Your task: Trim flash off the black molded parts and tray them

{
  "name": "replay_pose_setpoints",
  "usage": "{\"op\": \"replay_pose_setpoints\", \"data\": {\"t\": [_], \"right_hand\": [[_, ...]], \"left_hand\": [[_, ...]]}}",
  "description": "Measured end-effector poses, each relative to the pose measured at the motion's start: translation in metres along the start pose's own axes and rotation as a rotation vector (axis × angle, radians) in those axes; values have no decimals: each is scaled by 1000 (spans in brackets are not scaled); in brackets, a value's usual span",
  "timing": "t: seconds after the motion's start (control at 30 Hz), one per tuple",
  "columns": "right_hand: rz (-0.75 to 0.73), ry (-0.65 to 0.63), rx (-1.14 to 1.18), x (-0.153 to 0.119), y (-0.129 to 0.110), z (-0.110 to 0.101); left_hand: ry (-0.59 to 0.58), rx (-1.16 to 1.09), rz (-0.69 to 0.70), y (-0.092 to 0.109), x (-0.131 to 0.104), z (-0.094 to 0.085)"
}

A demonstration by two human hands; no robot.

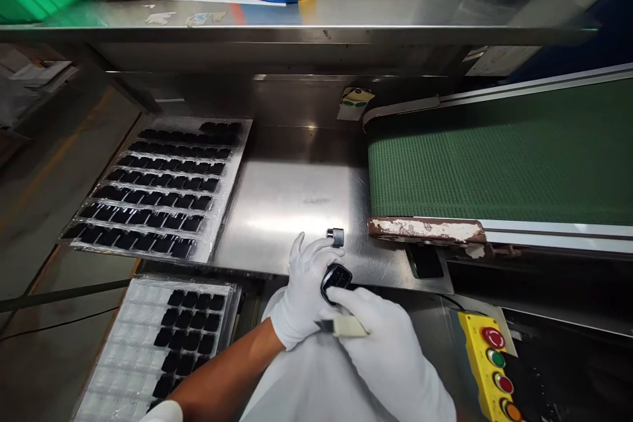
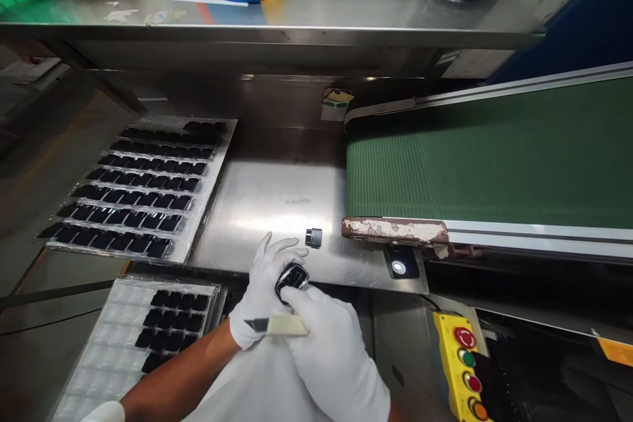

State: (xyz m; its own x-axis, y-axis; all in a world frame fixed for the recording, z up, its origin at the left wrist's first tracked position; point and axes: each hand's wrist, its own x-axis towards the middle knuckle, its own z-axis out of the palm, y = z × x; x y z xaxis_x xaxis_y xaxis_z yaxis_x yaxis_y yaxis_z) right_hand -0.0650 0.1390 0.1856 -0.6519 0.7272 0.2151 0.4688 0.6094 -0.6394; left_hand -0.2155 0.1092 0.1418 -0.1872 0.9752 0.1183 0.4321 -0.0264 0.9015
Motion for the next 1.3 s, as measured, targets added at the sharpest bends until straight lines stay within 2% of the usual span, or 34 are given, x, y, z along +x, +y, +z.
{"op": "replay_pose_setpoints", "data": {"t": [0.1,0.23,0.33,0.5,0.63,0.7,0.77,0.83,0.93,1.1,1.3], "right_hand": [[-79,-28,-116,6,2,1],[-196,-9,-122,6,12,-6],[-304,-55,-74,9,21,-14],[-381,-235,-76,15,30,-23],[-430,-218,-111,11,32,-20],[-383,-191,-47,5,31,-19],[-288,-164,35,-2,28,-23],[-160,-164,72,-9,25,-30],[-41,-168,-17,-20,22,-43],[-158,-59,-422,-27,21,-59],[-320,-101,-633,-12,5,-65]], "left_hand": [[-48,-37,-34,3,2,-1],[-156,-120,-114,9,7,-6],[-310,-225,-148,9,13,-13],[-647,-362,-131,1,22,-25],[-797,-331,-62,1,29,-28],[-795,-325,4,4,31,-28],[-718,-313,36,8,29,-27],[-626,-312,19,10,26,-26],[-564,-339,-44,10,20,-22],[-490,-285,-37,11,14,-14],[-522,-198,41,14,14,-14]]}}
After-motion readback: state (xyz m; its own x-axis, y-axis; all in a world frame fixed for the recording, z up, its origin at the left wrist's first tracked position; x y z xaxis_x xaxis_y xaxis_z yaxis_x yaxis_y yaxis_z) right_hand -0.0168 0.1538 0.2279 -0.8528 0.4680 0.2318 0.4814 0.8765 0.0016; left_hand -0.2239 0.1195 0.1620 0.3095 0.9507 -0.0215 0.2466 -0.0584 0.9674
